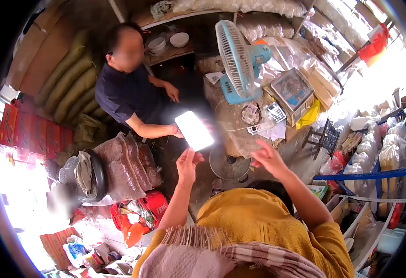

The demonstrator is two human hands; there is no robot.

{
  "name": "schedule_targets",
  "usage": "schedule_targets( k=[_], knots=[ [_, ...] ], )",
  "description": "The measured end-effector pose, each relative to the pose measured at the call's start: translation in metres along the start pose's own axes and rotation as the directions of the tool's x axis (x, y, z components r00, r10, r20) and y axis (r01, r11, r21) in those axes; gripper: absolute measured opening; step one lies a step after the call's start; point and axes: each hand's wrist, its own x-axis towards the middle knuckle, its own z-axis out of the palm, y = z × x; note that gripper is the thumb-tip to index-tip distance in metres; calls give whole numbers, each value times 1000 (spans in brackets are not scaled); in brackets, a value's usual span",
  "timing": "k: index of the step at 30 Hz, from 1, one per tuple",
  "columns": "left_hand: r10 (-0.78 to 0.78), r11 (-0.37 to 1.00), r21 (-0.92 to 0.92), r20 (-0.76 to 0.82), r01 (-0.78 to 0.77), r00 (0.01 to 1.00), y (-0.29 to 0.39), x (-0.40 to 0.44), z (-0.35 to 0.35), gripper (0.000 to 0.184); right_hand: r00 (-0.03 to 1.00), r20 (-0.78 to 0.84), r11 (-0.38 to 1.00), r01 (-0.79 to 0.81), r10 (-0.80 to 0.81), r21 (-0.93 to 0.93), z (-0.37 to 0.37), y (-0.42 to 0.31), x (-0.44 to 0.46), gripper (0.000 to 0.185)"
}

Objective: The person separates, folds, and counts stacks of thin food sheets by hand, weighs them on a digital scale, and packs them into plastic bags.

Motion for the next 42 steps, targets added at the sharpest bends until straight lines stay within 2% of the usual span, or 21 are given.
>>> schedule_targets(
  k=[2, 4, 7, 9, 12, 15, 16, 18, 20, 22, 23, 24, 25, 26, 27, 29, 32, 35, 36, 39, 42],
  knots=[
    [-25, 997, -68, -74, 20, 997, -8, 6, -7, 18, 987, -151, 996, -39, 51, 81, -51, 27, -29, 59],
    [2, 1000, 10, -185, 0, 983, 1, 4, -21, 16, 958, -219, 953, -121, 186, 278, -102, 112, -41, 57],
    [-49, 983, -183, -112, 28, 993, -40, 34, -2, 17, 839, -413, 911, -210, 354, 355, -227, 174, -98, 54],
    [4, 986, -165, -150, -29, 989, -49, 51, -10, 22, 757, -460, 861, -266, 465, 434, -273, 224, -140, 52],
    [36, 999, -6, -261, -38, 965, -56, 71, 3, 31, 669, -461, 780, -301, 583, 549, -344, 300, -181, 47],
    [-61, 972, 167, -506, 167, 860, -86, 61, 51, 39, 625, -449, 742, -343, 638, 576, -398, 347, -226, 36],
    [-248, 919, 162, -468, 359, 848, -107, 76, 40, 32, 563, -485, 717, -316, 669, 621, -410, 353, -231, 32],
    [-245, 751, 463, -466, 471, 850, -167, 62, 113, 12, 583, -471, 723, -331, 662, 607, -439, 363, -240, 33],
    [-451, 550, 639, -314, 538, 835, -224, 31, 209, 15, 609, -443, 722, -343, 658, 601, -468, 379, -245, 35],
    [-626, 184, 900, -202, 394, 753, -291, 12, 261, 25, 586, -489, 742, -332, 646, 582, -489, 363, -247, 33],
    [-675, 91, 951, -159, 296, 720, -322, 1, 286, 35, 592, -519, 769, -312, 616, 558, -499, 364, -241, 30],
    [-751, 18, 999, -18, 47, 660, -350, 0, 303, 43, 595, -503, 761, -326, 627, 561, -510, 361, -233, 31],
    [-768, 38, 998, 65, -56, 638, -384, -3, 299, 44, 598, -486, 751, -341, 637, 565, -519, 357, -225, 33],
    [-823, -45, 994, 17, -95, 567, -388, -13, 338, 43, 600, -469, 742, -358, 648, 568, -528, 355, -218, 33],
    [-824, -76, 926, 151, -369, 547, -415, -5, 330, 38, 599, -454, 732, -376, 660, 568, -537, 352, -211, 33],
    [-816, -121, 947, 77, -298, 573, -430, 7, 373, 31, 622, -480, 783, -434, 619, 446, -557, 362, -195, 30],
    [-789, -86, 843, 268, -531, 553, -465, 46, 402, 20, 650, -490, 802, -561, 581, 207, -597, 363, -166, 34],
    [-755, 46, 948, 240, -316, 611, -485, 82, 453, 18, 729, -467, 847, -524, 500, 88, -648, 391, -123, 44],
    [-704, 94, 932, 310, -349, 639, -493, 96, 470, 19, 730, -455, 841, -534, 510, 86, -661, 384, -109, 45],
    [-692, 49, 969, 207, -240, 692, -502, 149, 515, 25, 759, -419, 831, -556, 499, -16, -707, 349, -63, 46],
    [-820, 68, 956, 216, -285, 529, -484, 180, 526, 28, 835, -328, 873, -485, 443, -54, -748, 311, -8, 39]
  ],
)
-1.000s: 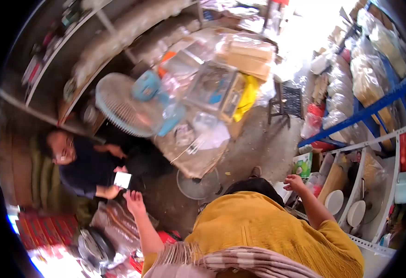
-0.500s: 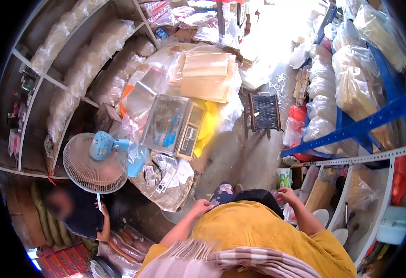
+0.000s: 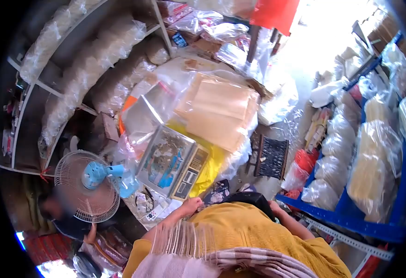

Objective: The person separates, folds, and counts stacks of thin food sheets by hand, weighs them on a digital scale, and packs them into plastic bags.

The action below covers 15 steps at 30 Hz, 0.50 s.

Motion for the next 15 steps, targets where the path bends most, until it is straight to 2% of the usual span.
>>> schedule_targets(
  k=[1, 2, 4, 5, 7, 8, 9, 11, 13, 14, 15],
  knots=[
    [13, 1000, 10, 70, -14, 997, -4, -6, -10, 29, 994, -94, 975, -67, 48, -214, -11, -37, 4, 33],
    [68, 985, -162, 90, -52, 994, -26, -6, -7, 36, 992, -121, 974, -44, 18, -222, -22, -49, 19, 30],
    [-11, 952, -303, 60, 28, 998, -15, -9, -3, 40, 979, -194, 965, 16, -69, -260, -58, -96, 30, 27],
    [-47, 923, -381, 50, 63, 998, -11, -9, 1, 41, 987, -149, 977, 35, -68, -212, -72, -100, 45, 22],
    [-132, 811, -574, 2, 110, 991, -1, 3, 17, 42, 993, -100, 972, 45, -69, -230, -105, -148, 47, 18],
    [-224, 792, -579, 15, 192, 974, 11, 5, 17, 44, 997, -75, 992, 28, -38, -126, -121, -150, 65, 18],
    [-217, 789, -585, 19, 187, 976, 25, 4, 13, 49, 999, -47, 1000, 12, -13, -22, -137, -151, 83, 19],
    [-144, 871, -491, -231, 12, 962, 51, 1, 14, 43, 992, 125, 997, -27, 36, -73, -177, -185, 96, 14],
    [-184, 882, -468, -251, 47, 950, 69, 7, 21, 34, 939, 337, 997, -38, 61, -73, -215, -208, 122, 10],
    [-147, 911, -413, -285, 17, 947, 62, 19, 38, 30, 855, 450, 955, -295, 257, 15, -229, -220, 133, 11],
    [-109, 935, -355, -319, -12, 942, 55, 31, 56, 26, 712, 564, 836, -545, 419, 67, -245, -233, 139, 13]
  ],
)
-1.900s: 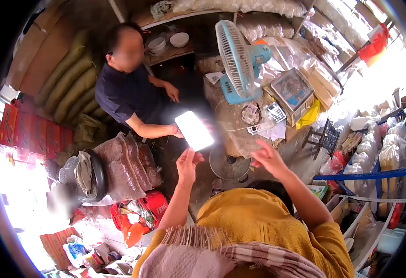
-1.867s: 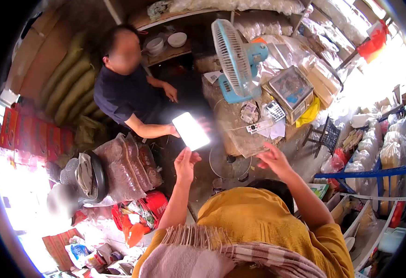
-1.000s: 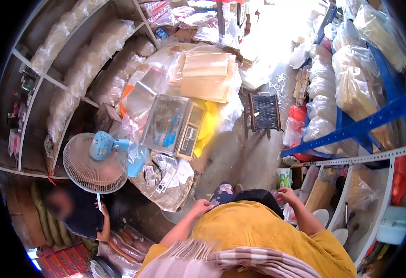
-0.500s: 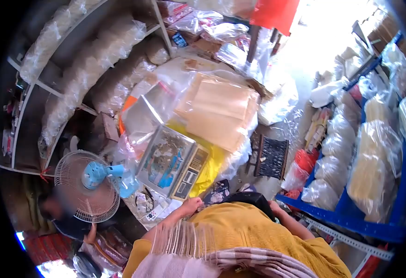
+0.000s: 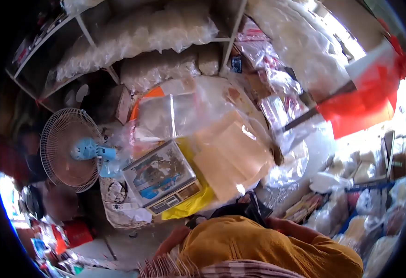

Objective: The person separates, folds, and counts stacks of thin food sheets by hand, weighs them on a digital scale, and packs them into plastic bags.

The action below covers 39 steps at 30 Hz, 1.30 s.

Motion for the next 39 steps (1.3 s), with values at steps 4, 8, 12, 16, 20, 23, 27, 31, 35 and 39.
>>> schedule_targets(
  k=[4, 8, 12, 16, 20, 23, 27, 31, 35, 39],
  knots=[
    [-330, 919, -165, 176, 358, 927, 61, 29, 39, 22, 937, 340, 128, 348, -81, -929, -79, -72, -22, 17],
    [-255, 943, -199, 86, 268, 963, 81, 107, 119, 23, 988, 100, 88, 90, 119, -992, -162, -147, 6, 20],
    [-347, 926, -165, -24, 339, 938, 98, 256, 172, 24, 948, 150, -582, 293, 281, -758, -235, -202, 62, 24],
    [-336, 942, -62, -130, 330, 933, 73, 334, 178, 25, 814, -194, 302, -24, -547, -953, -230, -213, 87, 73],
    [-303, 945, 68, -195, 321, 933, 29, 371, 170, 26, 748, -188, 141, -127, -637, -982, -226, -197, 135, 92],
    [-282, 943, 122, -206, 311, 937, 5, 389, 171, 27, 639, -234, 111, -227, -733, -968, -254, -180, 161, 84],
    [-258, 944, 158, -202, 291, 945, -17, 403, 168, 28, 572, -267, 287, -57, -775, -956, -289, -167, 179, 81],
    [-230, 938, 213, -207, 274, 951, -28, 409, 165, 29, 462, -269, 307, 8, -845, -952, -267, -173, 191, 81],
    [-194, 933, 259, -223, 250, 955, -32, 428, 176, 31, 321, -256, 299, 93, -912, -950, -241, -184, 207, 81],
    [-136, 924, 319, -237, 210, 962, -37, 438, 193, 32, 175, -222, 255, 199, -959, -946, -224, -194, 220, 82]
  ],
)
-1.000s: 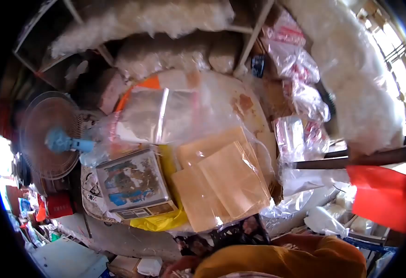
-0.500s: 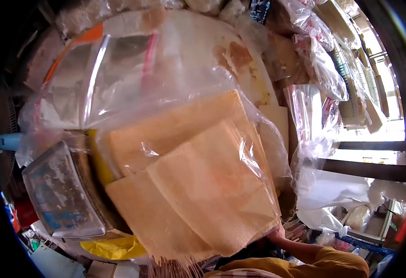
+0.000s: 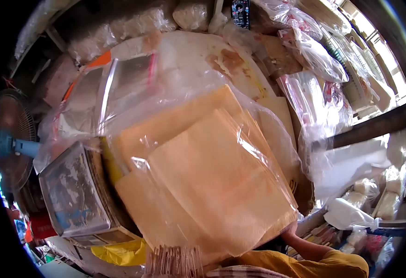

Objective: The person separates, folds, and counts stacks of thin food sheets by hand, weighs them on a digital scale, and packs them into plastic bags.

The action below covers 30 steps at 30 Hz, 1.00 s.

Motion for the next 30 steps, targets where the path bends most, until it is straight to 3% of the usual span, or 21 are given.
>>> schedule_targets(
  k=[7, 11, 13, 14, 15, 17, 18, 19, 20, 21, 23, 26, 29, 30],
  knots=[
    [105, 989, 111, -32, -101, 994, 1, -13, 56, 35, 980, -163, 987, 133, -117, 88, 16, 7, -24, 86],
    [183, 975, 130, 5, -182, 983, 5, -51, 75, 37, 968, -170, 971, 204, -182, 125, 11, 20, -39, 83],
    [199, 976, 85, 45, -202, 979, 16, -83, 62, 38, 957, -202, 952, 245, -208, 183, 10, 23, -38, 80],
    [114, 993, 35, 66, -116, 991, 40, -109, 39, 36, 960, -204, 953, 231, -191, 198, 8, 21, -39, 80],
    [234, 972, -46, 129, -230, 964, 15, -115, 55, 30, 962, -209, 951, 221, -176, 215, 7, 20, -40, 80],
    [407, 912, -16, 167, -410, 898, 25, -148, 24, 25, 952, -233, 944, 250, -199, 214, 13, 30, -40, 80],
    [289, 928, -271, 87, -257, 953, 61, -179, -13, 23, 945, -252, 940, 266, -211, 213, 15, 34, -39, 80],
    [152, 846, -522, 40, -109, 988, 95, -206, -46, 21, 949, -241, 942, 257, -204, 213, 14, 37, -41, 80],
    [207, 754, -589, -205, -290, 956, 100, -212, -59, 20, 952, -232, 945, 251, -201, 212, 13, 39, -42, 80],
    [19, 674, -686, -357, -276, 934, 108, -216, -70, 17, 954, -229, 947, 243, -193, 211, 12, 41, -43, 80],
    [-153, 678, -617, -650, -399, 744, 115, -208, -84, 23, 961, -206, 953, 226, -184, 203, 11, 44, -42, 82],
    [-371, 827, -555, -653, -84, 660, 140, -201, -92, 34, 962, -208, 957, 217, -177, 193, 8, 50, -38, 86],
    [-359, 599, -788, -425, -144, 831, 141, -186, -87, 37, 937, -247, 929, 300, -246, 215, -5, 55, -40, 86],
    [-301, 618, -759, -470, -205, 830, 142, -180, -85, 34, 922, -238, 912, 355, -305, 207, -1, 67, -34, 88]
  ],
)
